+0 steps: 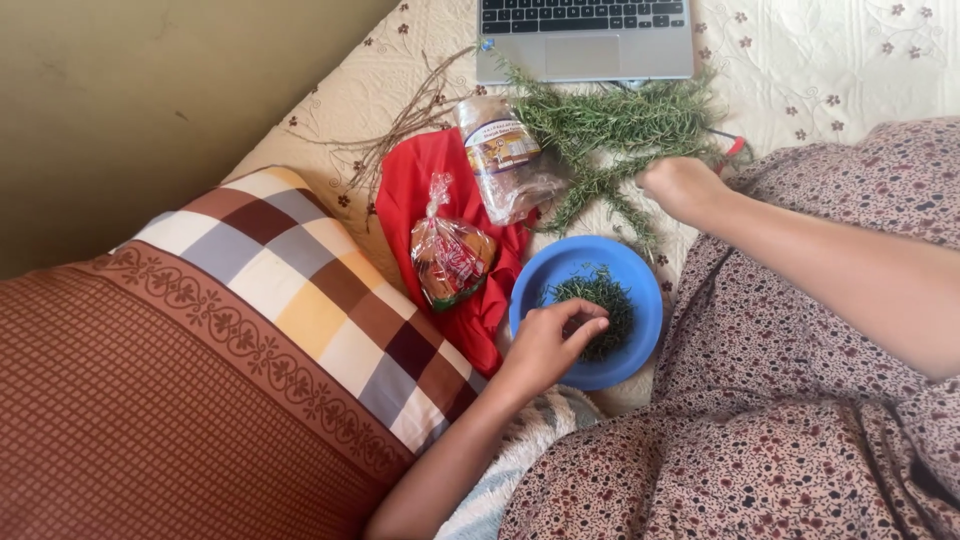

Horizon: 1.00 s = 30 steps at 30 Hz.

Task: The person lies on a bed and strips green leaves from herb stems by hand, placing the leaves into a blue bowl. They repeatedly pick up stems from a pile on the bed and discard the bare stems after stripping.

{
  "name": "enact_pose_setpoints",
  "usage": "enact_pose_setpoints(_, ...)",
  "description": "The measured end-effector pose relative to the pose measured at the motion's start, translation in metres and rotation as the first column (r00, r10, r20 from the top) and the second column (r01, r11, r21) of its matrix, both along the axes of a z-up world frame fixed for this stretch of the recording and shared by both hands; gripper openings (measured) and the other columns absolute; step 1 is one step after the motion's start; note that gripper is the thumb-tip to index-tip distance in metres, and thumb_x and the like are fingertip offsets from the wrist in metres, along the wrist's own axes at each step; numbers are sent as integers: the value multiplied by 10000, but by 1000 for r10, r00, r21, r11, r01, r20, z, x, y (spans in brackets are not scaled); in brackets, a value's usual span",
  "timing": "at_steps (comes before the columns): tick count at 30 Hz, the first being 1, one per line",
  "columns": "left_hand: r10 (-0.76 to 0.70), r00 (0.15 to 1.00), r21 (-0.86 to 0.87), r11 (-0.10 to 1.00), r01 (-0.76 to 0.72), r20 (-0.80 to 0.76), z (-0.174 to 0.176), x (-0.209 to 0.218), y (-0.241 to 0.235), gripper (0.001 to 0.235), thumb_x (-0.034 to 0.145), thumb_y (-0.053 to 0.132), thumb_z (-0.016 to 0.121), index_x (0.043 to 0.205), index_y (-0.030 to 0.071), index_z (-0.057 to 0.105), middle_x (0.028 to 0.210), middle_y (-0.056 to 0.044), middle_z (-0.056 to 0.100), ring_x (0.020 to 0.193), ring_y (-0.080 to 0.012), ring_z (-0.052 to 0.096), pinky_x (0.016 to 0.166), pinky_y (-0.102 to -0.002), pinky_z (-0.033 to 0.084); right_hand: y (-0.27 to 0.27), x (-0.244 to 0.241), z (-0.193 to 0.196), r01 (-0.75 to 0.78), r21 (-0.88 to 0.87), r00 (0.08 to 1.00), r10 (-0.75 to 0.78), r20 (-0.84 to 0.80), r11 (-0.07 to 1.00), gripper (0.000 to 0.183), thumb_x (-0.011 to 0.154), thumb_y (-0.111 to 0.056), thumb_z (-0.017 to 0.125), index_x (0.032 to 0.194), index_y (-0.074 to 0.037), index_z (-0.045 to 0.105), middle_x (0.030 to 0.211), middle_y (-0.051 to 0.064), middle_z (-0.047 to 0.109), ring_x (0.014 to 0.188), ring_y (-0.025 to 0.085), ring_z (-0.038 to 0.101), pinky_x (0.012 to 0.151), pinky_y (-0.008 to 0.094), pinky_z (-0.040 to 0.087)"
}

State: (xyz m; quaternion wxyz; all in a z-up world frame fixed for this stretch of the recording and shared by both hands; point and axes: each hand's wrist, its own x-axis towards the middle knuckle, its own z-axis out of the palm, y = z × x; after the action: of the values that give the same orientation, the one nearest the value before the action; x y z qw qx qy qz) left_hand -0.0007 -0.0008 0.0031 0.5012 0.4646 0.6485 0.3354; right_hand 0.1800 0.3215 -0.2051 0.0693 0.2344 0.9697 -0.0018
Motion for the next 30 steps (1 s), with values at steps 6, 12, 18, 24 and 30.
enact_pose_setpoints(6,-9,1000,-11,1000,9,-9,4,-2,0,260,1003,287,671,1164,97,745,1000,-146,778,949,-337,759,796,-445,636,-6,-4,18,92,-99,996,-89,32,991,88,867,-200,682,830,-133,726,792,76,719,829,277,753,723,418,633)
enact_pose_setpoints(12,44,999,-60,997,-45,-20,6,-3,-4,290,992,343,666,1158,118,742,1032,-149,779,965,-356,757,820,-458,632,-20,-16,77,201,-185,972,-173,157,962,137,854,-151,678,858,-142,815,838,109,792,828,316,776,717,429,637)
enact_pose_setpoints(18,257,961,-44,964,-263,-98,-8,-10,2,233,1006,322,661,1148,164,757,1039,-93,788,944,-291,775,811,-401,637,-124,-52,241,319,-696,937,-101,335,643,170,934,-148,693,1050,-124,816,1010,118,808,894,214,793,827,335,656)
enact_pose_setpoints(24,209,977,-71,975,-211,-38,-7,-7,2,249,1005,292,665,1160,120,759,1053,-131,785,984,-319,765,835,-412,634,-147,-46,149,43,-612,966,123,226,790,133,858,-224,718,920,-144,805,884,153,784,888,368,757,818,509,617)
enact_pose_setpoints(30,207,978,-94,973,-209,-27,1,-8,1,255,996,323,672,1157,146,761,1043,-112,787,982,-306,765,829,-415,638,-134,-62,228,106,-390,986,-44,163,915,244,907,-373,712,837,-155,795,782,74,787,781,260,777,741,388,644)
